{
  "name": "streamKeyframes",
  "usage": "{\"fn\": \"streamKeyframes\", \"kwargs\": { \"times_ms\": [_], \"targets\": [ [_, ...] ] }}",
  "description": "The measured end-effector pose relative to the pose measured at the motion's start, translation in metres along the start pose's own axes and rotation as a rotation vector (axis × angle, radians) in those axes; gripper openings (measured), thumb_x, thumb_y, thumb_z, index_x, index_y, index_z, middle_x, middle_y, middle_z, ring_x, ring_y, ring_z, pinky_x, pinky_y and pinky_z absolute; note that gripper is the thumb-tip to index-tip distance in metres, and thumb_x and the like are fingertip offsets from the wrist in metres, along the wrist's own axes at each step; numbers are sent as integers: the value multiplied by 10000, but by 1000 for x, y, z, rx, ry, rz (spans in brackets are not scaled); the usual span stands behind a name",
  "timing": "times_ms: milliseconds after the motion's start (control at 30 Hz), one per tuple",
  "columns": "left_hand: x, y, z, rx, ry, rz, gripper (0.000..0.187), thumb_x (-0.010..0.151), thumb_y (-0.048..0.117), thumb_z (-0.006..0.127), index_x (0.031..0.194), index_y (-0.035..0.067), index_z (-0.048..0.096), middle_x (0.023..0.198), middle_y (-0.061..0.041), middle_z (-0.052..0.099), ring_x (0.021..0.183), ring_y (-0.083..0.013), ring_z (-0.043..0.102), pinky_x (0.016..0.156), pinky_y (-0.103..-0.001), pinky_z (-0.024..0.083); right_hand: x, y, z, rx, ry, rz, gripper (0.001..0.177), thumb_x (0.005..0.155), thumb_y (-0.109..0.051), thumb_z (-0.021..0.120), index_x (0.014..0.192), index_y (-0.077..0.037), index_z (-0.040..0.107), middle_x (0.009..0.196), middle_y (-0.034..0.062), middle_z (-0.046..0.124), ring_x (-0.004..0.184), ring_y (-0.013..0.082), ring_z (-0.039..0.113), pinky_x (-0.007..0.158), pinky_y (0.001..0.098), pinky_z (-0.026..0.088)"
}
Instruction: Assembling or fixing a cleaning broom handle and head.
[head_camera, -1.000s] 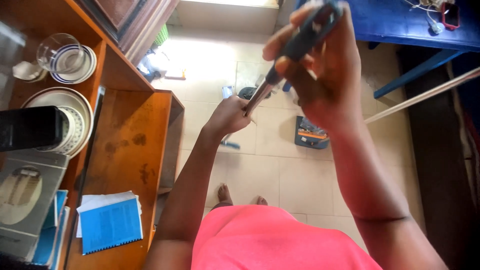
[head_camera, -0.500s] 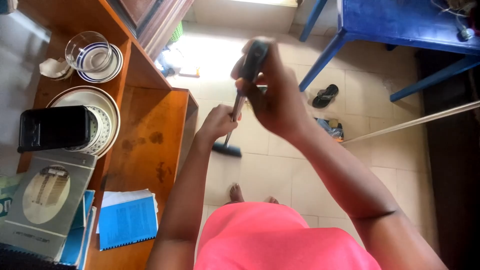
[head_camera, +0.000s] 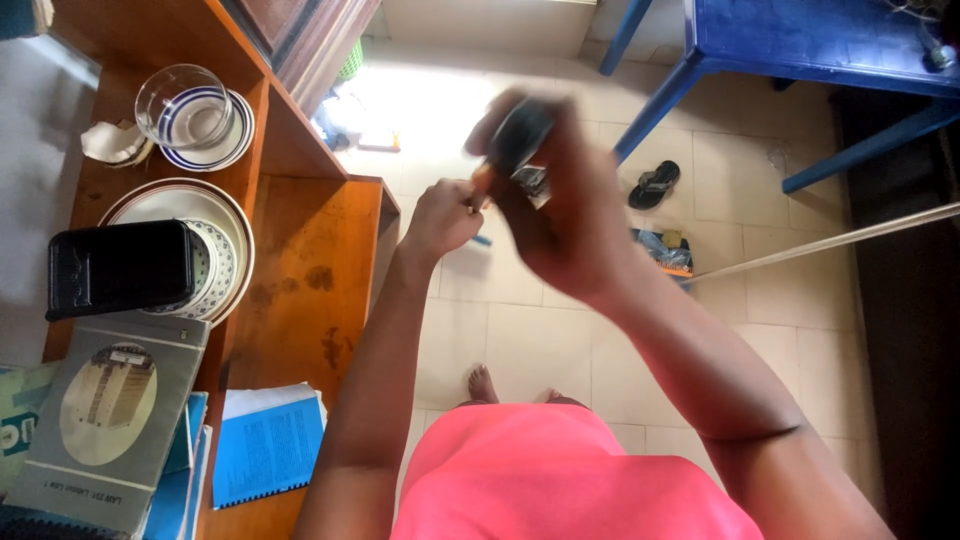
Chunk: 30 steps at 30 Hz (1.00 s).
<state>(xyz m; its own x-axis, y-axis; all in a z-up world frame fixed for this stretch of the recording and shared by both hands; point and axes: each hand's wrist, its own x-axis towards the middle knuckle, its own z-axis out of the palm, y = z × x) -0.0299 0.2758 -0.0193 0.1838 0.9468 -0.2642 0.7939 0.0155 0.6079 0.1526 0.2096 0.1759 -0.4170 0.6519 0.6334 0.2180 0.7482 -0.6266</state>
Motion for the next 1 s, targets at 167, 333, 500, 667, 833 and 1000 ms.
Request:
{"fn": "streamKeyframes", "kwargs": {
  "times_ms": [167,333,500,667,833,1000],
  "targets": [
    [-17,18,-22,-21,-67,89,155,822,62,660,941,97,753,796,-93,734,762,-216,703,763,-391,548,19,-6,-13,-1,156,-5,361,1167,-44,634,1387,-77,351,1078,89,678,960,160,753,751,250,645],
    [-23,3,-17,-39,-133,63,111,825,44,642,874,50,741,723,-109,703,681,-219,641,695,-403,511,18,21,-6,-49,232,6,380,1190,-53,654,1357,-74,313,1042,122,695,955,196,765,676,221,618],
    [-15,-39,3,-91,-147,31,178,838,-24,572,883,20,738,709,-129,674,656,-209,635,665,-388,493,2,72,24,-113,314,129,400,1142,-33,673,1297,-62,305,1061,108,748,950,186,817,720,261,642],
    [-14,-30,-1,-124,-167,-71,206,853,-41,613,962,70,749,793,-94,714,687,-158,641,634,-365,491,0,59,33,-91,333,126,359,1133,-32,662,1236,-67,320,1021,126,714,893,207,804,682,287,634],
    [-9,-26,4,-152,-110,-162,217,904,-16,626,1029,96,763,828,-67,724,709,-135,652,622,-353,482,-12,56,50,-180,297,110,341,1088,-9,665,1256,-44,370,1037,127,712,913,215,798,676,287,631],
    [-5,-37,8,-71,-30,-116,239,1021,-2,498,1051,83,719,832,-99,722,713,-170,691,588,-396,500,-23,24,67,-99,233,154,346,1049,-53,704,1231,-46,409,1109,137,692,939,232,783,745,318,653]
  ]
}}
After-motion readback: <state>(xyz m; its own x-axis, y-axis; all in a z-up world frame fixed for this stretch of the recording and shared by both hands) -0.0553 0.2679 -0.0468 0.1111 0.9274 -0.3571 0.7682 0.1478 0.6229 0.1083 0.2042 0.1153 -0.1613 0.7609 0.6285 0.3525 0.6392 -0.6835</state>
